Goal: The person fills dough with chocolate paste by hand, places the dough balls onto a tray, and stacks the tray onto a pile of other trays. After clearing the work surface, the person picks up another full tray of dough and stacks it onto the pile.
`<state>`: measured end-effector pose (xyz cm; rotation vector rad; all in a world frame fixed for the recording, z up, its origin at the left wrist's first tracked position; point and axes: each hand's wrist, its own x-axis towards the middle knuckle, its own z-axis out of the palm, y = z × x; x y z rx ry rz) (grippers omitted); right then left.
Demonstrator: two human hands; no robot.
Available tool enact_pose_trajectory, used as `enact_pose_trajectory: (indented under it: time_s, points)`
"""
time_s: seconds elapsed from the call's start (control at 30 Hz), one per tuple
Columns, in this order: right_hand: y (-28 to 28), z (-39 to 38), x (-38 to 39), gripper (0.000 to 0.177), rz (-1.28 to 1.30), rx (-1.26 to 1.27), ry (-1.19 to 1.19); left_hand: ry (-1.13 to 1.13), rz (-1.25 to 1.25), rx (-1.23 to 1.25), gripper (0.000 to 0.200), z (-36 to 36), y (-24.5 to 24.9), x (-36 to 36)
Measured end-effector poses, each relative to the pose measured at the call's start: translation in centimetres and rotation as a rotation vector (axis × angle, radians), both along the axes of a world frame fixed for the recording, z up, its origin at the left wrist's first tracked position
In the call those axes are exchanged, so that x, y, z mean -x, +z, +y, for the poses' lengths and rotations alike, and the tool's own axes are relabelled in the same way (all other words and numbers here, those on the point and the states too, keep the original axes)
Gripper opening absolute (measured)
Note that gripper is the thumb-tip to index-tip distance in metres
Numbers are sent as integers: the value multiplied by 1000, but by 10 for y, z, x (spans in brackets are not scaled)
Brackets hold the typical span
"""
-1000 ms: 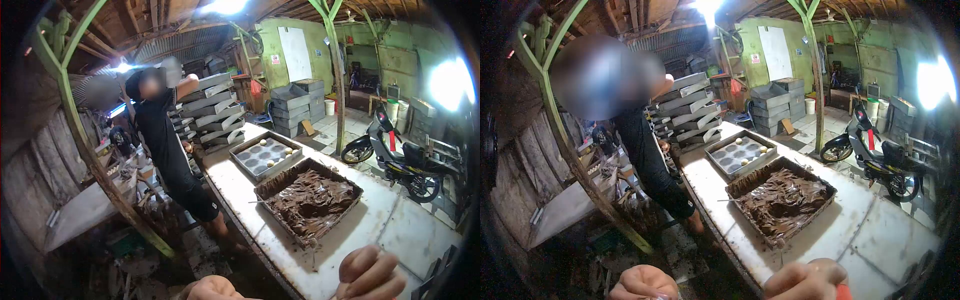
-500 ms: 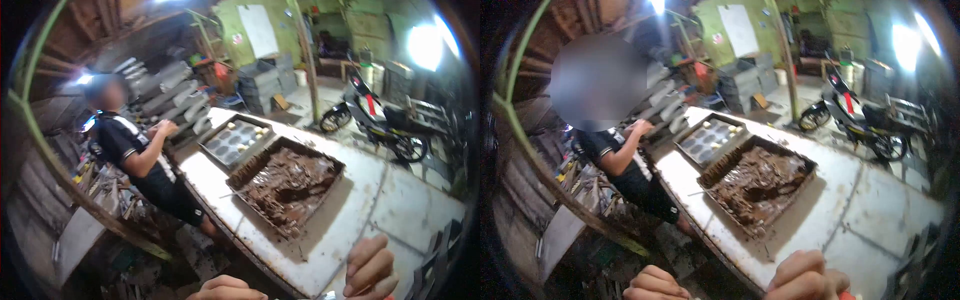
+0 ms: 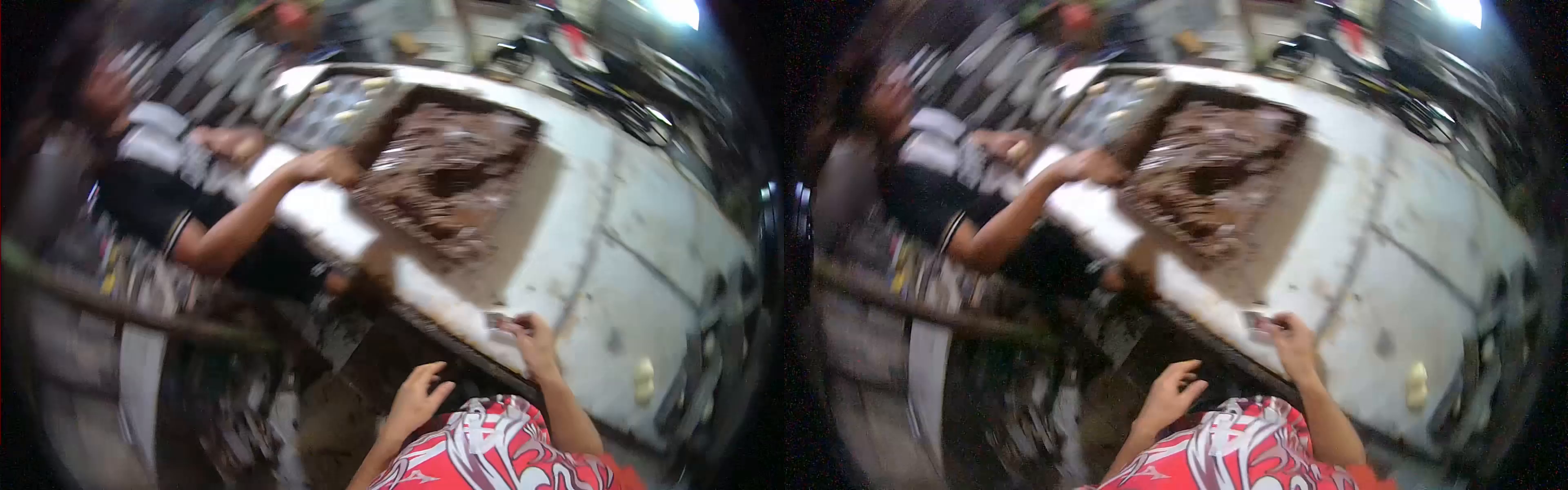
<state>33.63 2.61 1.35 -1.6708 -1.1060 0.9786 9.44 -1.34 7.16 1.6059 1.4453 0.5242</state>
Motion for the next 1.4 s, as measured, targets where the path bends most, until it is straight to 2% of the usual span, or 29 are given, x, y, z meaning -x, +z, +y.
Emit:
enact_pose_trajectory:
  time_s: [0.07, 0.1, 0.13, 0.2, 0.27, 0.33, 0.37, 0.4, 0.43, 0.47, 0.5, 0.57, 0.63, 0.7, 0.73, 0.77, 0.8, 0.83, 0.9, 0.93, 0.97, 1.03, 1.1, 1.13, 1.2, 1.23, 1.3, 1.33, 1.4]
  points:
    - [-2, 2, -6, 19, -4, 79, 8, 22, 12, -84, 44, -15, -6, 5]
    - [11, 0, -5, 28, -46, 111, 18, 87, -26, -32, 46, -20, -4, 8]
    - [10, -3, -5, 25, -129, 73, -58, 145, -1, -37, 46, -29, -2, 13]
    - [-46, 0, -47, 22, -109, -46, 49, 238, 27, -34, 46, -46, -7, 21]
    - [-32, 4, -56, 18, -356, 46, 49, 335, 32, -72, 46, -65, -20, 32]
    - [-56, 4, -70, 17, -372, -85, -38, 372, 34, -102, 46, -88, -33, 54]
    - [-48, 5, -53, 17, -374, -108, -9, 388, 6, -60, 48, -101, -41, 69]
    - [-38, 2, -37, 20, -406, -170, -78, 417, -32, -40, 47, -116, -45, 83]
    - [-32, 0, -13, 24, -429, -233, -145, 448, -66, -20, 46, -132, -49, 99]
    - [-34, -2, 16, 26, -499, -399, -92, 499, -109, 25, 47, -150, -60, 113]
    - [-29, -6, 55, 25, -456, -352, -30, 510, -14, -27, 51, -170, -91, 127]
    - [-27, -23, 135, 21, -474, -444, 173, 450, 142, -66, 52, -211, -118, 162]
    - [-50, -37, 203, 26, -643, -525, 453, 584, 159, -70, 53, -256, -127, 194]
    - [-92, -57, 262, 29, -114, -507, 785, 721, 184, -67, 54, -289, -106, 220]
    - [-106, -60, 282, 29, -105, -513, 838, 809, 97, 72, 55, -304, -83, 238]
    - [-114, -65, 305, 31, -170, -320, 927, 887, 4, 209, 55, -316, -71, 255]
    - [-123, -69, 326, 34, -244, -120, 998, 893, 99, 130, 57, -325, -96, 260]
    - [-129, -69, 350, 34, -251, -112, 1023, 916, 89, 142, 57, -335, -100, 270]
    - [-131, -57, 400, 43, -961, 300, 1188, 1015, -5, 89, 55, -347, -102, 290]
    - [-140, -52, 419, 44, -1074, 343, 1219, 1017, -9, 101, 55, -349, -98, 306]
    - [-155, -47, 438, 45, -1072, 318, 1230, 1020, -85, 43, 54, -350, -100, 321]
    - [-170, -37, 485, 46, -1010, 244, 1232, 1009, -156, 0, 53, -349, -99, 360]
    - [-180, -27, 547, 48, -924, 153, 1222, 1158, -91, 63, 53, -343, -104, 399]
    - [-185, -23, 578, 49, -880, 118, 1222, 1148, -81, 65, 53, -342, -114, 427]
    - [-185, -22, 657, 51, -798, 38, 1262, 1132, -238, 131, 50, -343, -136, 497]
    - [-182, -24, 695, 52, -763, 8, 1306, 1099, -220, 133, 50, -347, -139, 520]
    - [-177, -27, 767, 50, -670, -3, 1496, 1272, 206, 196, 54, -364, -142, 562]
    - [-174, -26, 803, 48, -603, -1, 1628, 1226, 211, 199, 54, -371, -132, 586]
    - [-148, -39, 864, 41, -258, -206, 1683, 1432, 3, 161, 55, -376, -115, 630]
